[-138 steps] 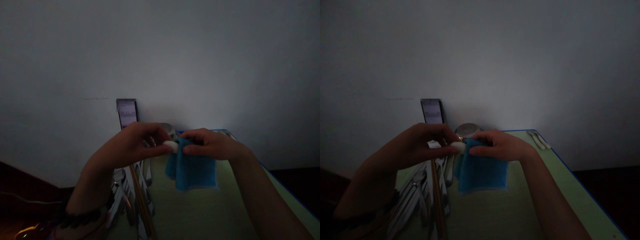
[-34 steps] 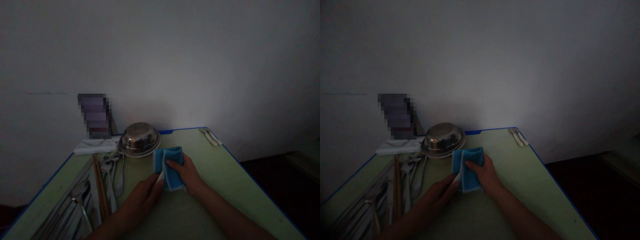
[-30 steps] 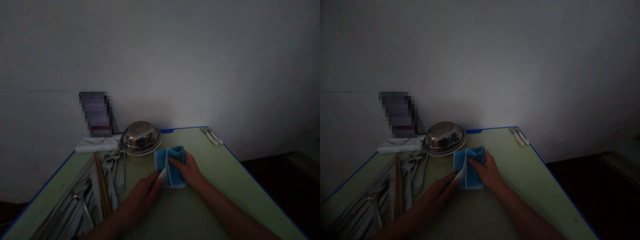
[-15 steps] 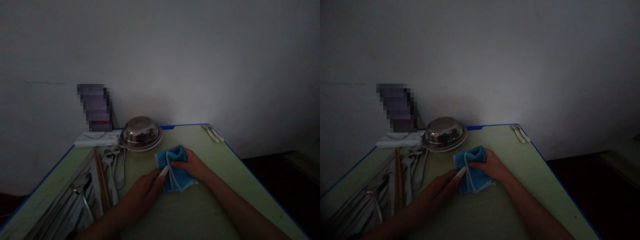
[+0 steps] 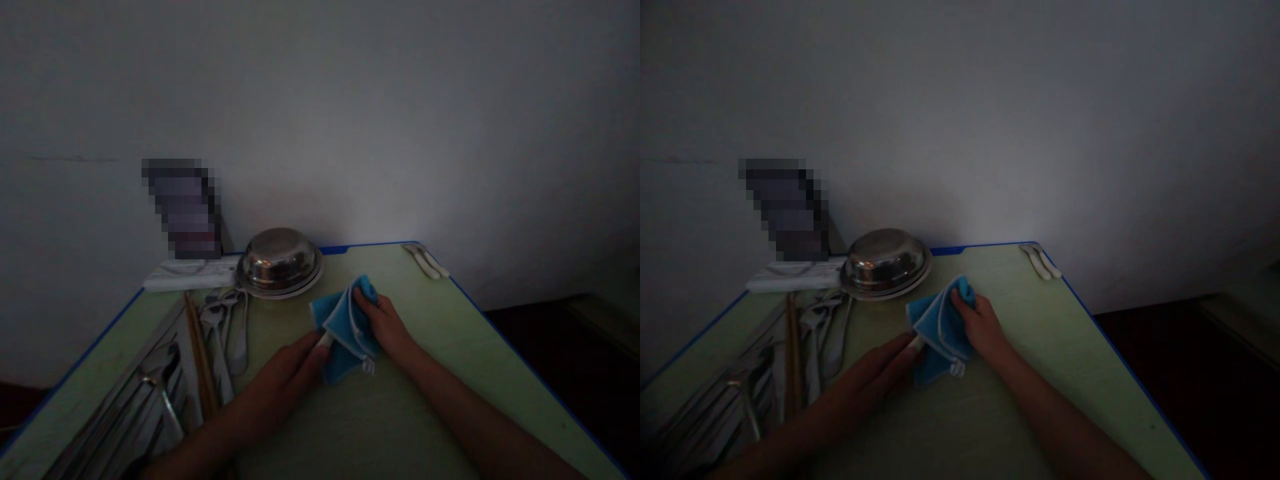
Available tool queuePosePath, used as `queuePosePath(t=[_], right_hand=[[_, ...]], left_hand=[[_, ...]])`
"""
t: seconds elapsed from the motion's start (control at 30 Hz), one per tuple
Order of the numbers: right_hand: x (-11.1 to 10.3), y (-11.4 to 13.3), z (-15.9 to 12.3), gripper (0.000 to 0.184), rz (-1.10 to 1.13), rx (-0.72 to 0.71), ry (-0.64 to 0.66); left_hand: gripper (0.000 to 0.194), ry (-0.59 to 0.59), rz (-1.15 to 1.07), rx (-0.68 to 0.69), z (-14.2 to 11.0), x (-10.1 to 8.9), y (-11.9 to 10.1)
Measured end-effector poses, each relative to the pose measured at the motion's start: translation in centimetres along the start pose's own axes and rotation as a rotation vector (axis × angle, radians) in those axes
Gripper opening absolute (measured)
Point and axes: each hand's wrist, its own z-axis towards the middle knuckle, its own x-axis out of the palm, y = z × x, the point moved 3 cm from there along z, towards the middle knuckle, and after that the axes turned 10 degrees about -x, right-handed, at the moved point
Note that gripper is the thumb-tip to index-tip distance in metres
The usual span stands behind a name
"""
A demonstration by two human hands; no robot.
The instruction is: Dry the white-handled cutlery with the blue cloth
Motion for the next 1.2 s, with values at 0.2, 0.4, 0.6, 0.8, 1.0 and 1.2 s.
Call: queuePosePath(t=[0.2,0.4,0.6,0.8,1.0,1.2], right_hand=[[0.2,0.5,-0.1,0.032,-0.031,-0.007,0.031],[0.3,1.4,-0.4,0.036,-0.106,0.006,0.023],[0.3,1.2,-0.4,0.034,-0.128,-0.047,0.021],[0.2,0.3,-0.3,0.044,-0.043,-0.003,0.009],[-0.4,-0.2,-0.1,0.034,0.145,0.082,0.164],[-0.5,-0.1,-0.1,0.029,0.182,0.123,0.291]], left_hand=[[0.031,0.007,0.114,0.006,-0.3,0.2,0.0],[0.029,0.003,0.264,-0.042,-0.6,0.7,0.1],[0.03,0.015,0.193,-0.019,-0.5,0.6,-0.2],[0.029,0.015,0.013,0.011,-0.2,0.3,0.1],[0.034,-0.031,-0.08,-0.073,0.2,0.3,1.1],[0.033,-0.064,-0.042,-0.064,0.1,0.1,1.0]])
